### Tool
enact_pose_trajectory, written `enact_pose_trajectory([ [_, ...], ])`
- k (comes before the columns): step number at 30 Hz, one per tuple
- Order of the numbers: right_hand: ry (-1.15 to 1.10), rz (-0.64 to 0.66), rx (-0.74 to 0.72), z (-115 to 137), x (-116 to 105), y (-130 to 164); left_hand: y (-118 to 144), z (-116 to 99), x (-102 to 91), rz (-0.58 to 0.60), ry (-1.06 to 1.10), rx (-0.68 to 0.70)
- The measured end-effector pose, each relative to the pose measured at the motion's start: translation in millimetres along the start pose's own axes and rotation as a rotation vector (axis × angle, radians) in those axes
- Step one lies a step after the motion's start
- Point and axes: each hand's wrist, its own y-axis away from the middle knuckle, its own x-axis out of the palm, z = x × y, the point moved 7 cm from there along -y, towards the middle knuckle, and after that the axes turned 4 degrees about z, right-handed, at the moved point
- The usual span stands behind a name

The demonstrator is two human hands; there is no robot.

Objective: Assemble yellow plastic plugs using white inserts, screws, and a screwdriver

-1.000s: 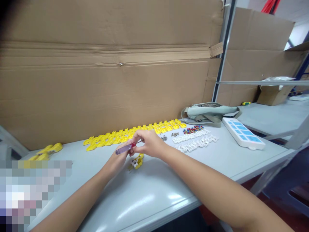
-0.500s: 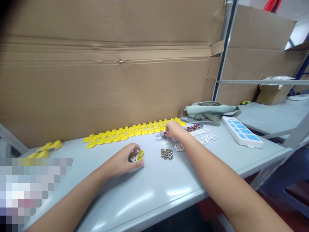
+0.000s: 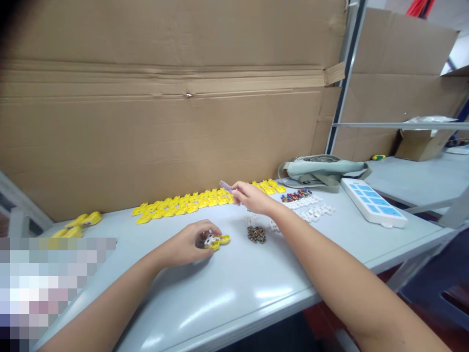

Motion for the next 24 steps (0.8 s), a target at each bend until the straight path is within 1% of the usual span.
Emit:
enact_pose_trajectory([
  [2, -0.215, 0.023, -0.116, 12, 9, 0, 0, -1, -1.2, -0.008, 0.03, 0.03],
  [4, -0.404, 0.039, -0.197, 20, 17, 1, -1, -2, -1.8, -0.018, 0.045, 0.059],
  [7, -0.593, 0.056, -0.255, 25, 25, 2, -3, -1, -0.4, -0.025, 0.039, 0.084],
  [9, -0.657, 0.074, -0.269, 28, 30, 4, -4, 0, 1.2, -0.031, 0.039, 0.084],
  [13, -0.688, 0.112, -0.293, 35, 38, 7, -5, 1, 3.2, -0.056, 0.033, 0.071],
  [18, -0.666, 0.087, -0.318, 36, 41, 7, -5, 2, 3.8, -0.07, 0.024, 0.073],
  [24, -0.63, 0.069, -0.32, 36, 40, 7, -5, 5, 4.7, -0.075, 0.019, 0.084],
])
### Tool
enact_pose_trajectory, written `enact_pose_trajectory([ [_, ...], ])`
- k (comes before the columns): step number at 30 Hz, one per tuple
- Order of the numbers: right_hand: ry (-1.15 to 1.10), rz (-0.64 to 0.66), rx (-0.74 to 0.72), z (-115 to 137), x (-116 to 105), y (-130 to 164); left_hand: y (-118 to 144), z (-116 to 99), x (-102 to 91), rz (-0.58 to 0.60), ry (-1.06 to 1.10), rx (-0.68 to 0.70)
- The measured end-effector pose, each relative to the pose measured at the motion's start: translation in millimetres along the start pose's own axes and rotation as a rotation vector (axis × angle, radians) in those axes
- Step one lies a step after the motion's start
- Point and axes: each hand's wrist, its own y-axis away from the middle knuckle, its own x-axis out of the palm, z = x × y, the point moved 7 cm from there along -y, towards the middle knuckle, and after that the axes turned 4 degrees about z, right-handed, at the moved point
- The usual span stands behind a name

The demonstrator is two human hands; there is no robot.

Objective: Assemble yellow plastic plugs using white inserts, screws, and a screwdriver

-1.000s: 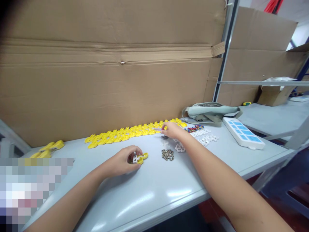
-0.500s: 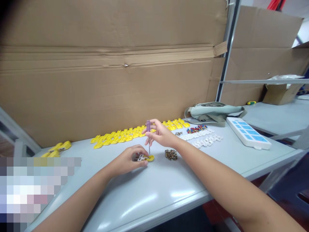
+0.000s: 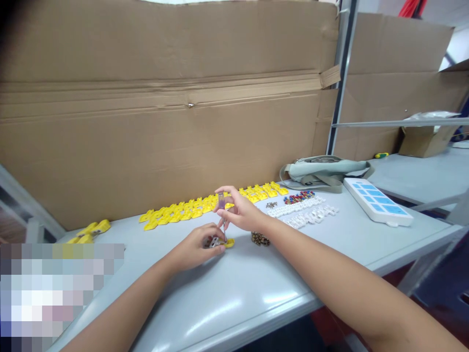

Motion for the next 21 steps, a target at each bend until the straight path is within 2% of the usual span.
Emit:
enact_pose_trajectory([
  [3, 0.043, 0.016, -0.015, 2, 0, 2, 0, 2, 0.6, -0.002, -0.001, -0.002],
  [5, 0.108, -0.024, -0.076, 7, -2, 2, -1, 1, 1.0, -0.003, -0.006, 0.003],
  [9, 0.133, -0.273, -0.184, 20, -13, 3, -1, 0, 0.9, -0.01, -0.03, 0.0],
  [12, 0.013, -0.381, -0.086, 16, -16, 1, -2, -1, 1.3, -0.002, -0.029, 0.008],
  [16, -0.106, -0.339, 0.042, 6, -12, -4, -1, -1, 2.3, 0.027, -0.027, 0.021],
  [19, -0.191, -0.279, 0.065, 1, -15, -6, -1, -1, 2.8, 0.051, -0.031, 0.009],
  [21, -0.213, -0.192, 0.068, 0, -14, -7, -2, -2, 2.5, 0.06, -0.036, 0.001],
])
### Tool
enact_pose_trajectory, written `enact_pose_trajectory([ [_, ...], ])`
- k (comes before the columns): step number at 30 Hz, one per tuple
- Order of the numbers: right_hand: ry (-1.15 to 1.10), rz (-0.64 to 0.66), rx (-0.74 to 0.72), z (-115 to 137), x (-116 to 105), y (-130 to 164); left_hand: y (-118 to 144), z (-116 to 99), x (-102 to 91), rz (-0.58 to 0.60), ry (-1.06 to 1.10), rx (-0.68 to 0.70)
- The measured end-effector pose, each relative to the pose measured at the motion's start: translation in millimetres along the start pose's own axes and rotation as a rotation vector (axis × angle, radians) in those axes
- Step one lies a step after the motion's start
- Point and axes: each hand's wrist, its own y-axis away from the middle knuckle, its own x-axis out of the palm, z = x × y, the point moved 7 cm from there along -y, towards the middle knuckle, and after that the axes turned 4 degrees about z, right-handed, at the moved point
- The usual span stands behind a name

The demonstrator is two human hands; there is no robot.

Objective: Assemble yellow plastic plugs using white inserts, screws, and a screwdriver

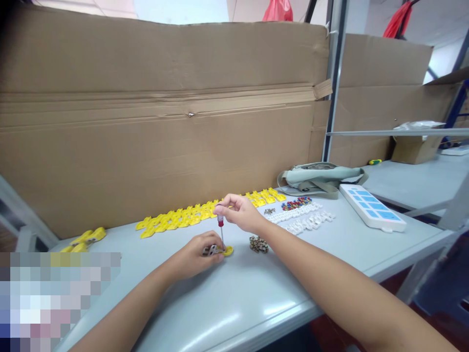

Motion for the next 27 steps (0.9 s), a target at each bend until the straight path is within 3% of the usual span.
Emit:
enact_pose_trajectory([
  [3, -0.026, 0.15, 0.045, -2, 5, 1, -1, -2, -0.5, 0.003, -0.011, 0.005],
  [6, -0.118, 0.215, 0.075, -5, 12, 4, 0, -2, -0.2, 0.003, -0.012, -0.009],
  [14, -0.147, 0.154, 0.05, -11, 17, 6, 1, -2, -1.6, -0.027, -0.015, -0.019],
  [20, 0.016, 0.266, 0.079, -8, 18, 6, 0, -2, -1.6, -0.017, -0.006, -0.022],
  [27, -0.202, 0.249, 0.15, -21, 24, 7, 0, -4, -2.7, -0.021, -0.01, -0.038],
])
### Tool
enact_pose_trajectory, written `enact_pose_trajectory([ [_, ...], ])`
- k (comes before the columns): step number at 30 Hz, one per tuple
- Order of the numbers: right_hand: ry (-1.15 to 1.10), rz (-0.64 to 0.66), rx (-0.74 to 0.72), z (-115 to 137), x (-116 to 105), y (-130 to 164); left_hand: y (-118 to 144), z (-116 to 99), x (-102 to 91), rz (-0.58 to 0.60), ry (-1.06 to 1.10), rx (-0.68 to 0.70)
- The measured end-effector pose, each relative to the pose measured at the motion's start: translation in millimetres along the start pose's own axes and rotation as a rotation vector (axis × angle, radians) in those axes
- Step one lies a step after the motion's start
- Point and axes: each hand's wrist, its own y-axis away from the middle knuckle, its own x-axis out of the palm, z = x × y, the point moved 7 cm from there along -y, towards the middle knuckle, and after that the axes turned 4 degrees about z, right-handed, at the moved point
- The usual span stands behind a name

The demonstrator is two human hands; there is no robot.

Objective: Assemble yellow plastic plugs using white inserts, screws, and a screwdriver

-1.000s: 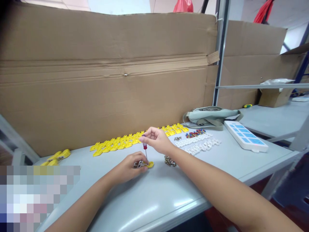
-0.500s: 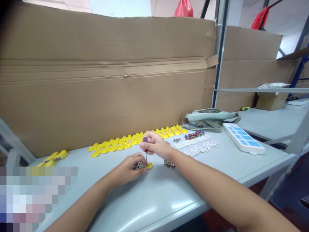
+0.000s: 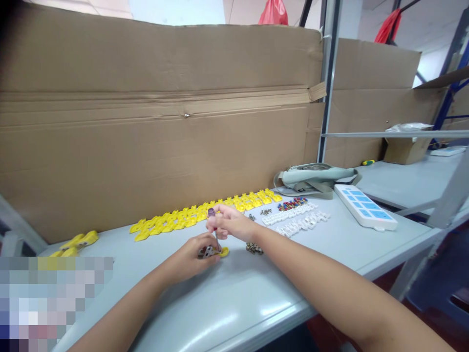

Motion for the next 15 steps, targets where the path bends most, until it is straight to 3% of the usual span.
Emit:
enact_pose_trajectory([
  [7, 0.119, -0.01, -0.088, 5, -9, -1, 0, 5, 1.8, 0.002, 0.013, -0.005],
  [15, 0.152, 0.148, -0.011, 8, -2, 1, 2, 1, 0.3, 0.054, 0.048, -0.107],
])
